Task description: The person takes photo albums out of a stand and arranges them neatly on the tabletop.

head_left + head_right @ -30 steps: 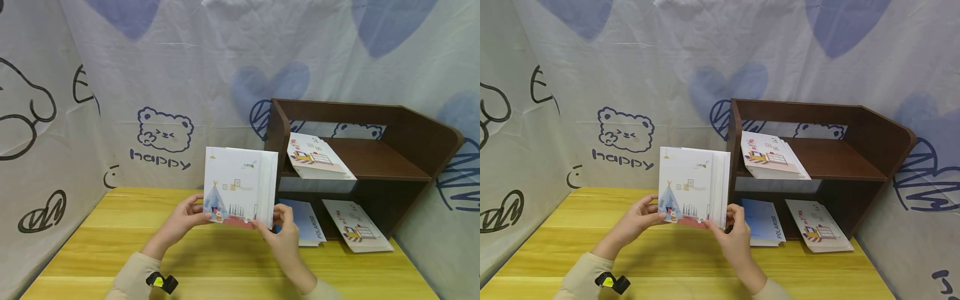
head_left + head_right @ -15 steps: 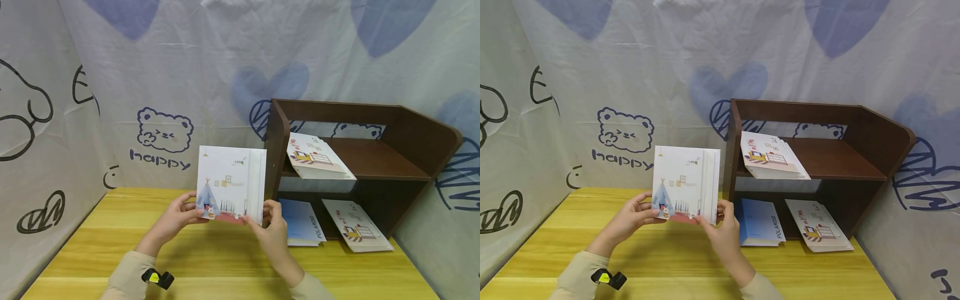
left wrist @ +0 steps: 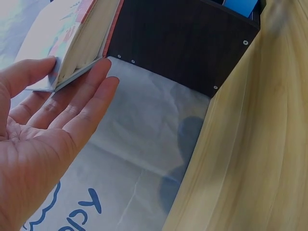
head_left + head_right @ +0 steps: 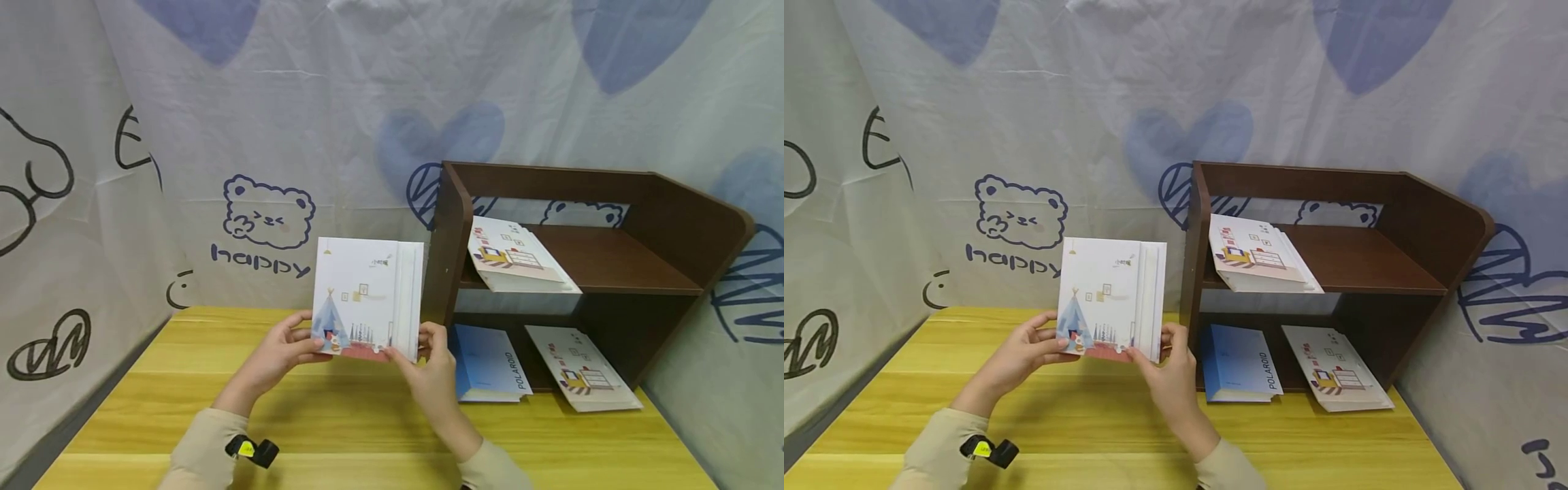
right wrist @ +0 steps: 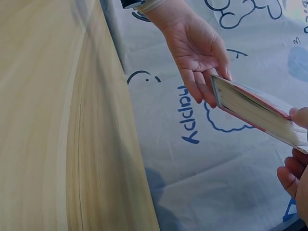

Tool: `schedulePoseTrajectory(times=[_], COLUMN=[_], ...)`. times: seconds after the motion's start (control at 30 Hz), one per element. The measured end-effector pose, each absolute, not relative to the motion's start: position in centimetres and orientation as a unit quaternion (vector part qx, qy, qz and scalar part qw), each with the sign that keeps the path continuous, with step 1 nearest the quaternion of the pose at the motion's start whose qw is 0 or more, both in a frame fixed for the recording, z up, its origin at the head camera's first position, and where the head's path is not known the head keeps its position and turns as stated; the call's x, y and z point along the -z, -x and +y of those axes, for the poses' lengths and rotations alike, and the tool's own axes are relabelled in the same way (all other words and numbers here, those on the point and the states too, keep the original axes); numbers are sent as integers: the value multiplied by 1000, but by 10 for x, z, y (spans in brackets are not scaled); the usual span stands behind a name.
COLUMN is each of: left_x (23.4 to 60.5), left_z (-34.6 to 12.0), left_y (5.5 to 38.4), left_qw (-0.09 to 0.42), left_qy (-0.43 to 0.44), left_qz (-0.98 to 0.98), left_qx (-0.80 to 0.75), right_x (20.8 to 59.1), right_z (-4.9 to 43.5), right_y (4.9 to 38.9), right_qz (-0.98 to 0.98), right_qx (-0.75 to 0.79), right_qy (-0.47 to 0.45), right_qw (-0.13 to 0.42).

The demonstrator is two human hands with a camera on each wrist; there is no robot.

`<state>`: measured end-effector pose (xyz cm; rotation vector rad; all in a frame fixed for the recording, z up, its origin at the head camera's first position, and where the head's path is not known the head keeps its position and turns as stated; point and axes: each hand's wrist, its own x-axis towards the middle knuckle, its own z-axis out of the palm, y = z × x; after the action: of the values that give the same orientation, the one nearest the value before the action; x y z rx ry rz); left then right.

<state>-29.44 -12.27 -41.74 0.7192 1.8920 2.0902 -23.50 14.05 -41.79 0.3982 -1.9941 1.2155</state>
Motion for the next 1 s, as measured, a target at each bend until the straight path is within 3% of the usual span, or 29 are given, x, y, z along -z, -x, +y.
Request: schedulePoseTrajectory(times=[0.73,1.0], left_x=[413,412], left_z=[-148,-159], left_y=[301,303], left_qw=[96,100], left_qy=[-226,-212], left_qz=[667,672], left_qx=[-703,-703], right_x=[418,417], right_z=[114,100], right_y=[249,253], right_qz=[-772,-762], right_qx=[-518,-562], right_qy=[-130,-113], right_qw=[346,302])
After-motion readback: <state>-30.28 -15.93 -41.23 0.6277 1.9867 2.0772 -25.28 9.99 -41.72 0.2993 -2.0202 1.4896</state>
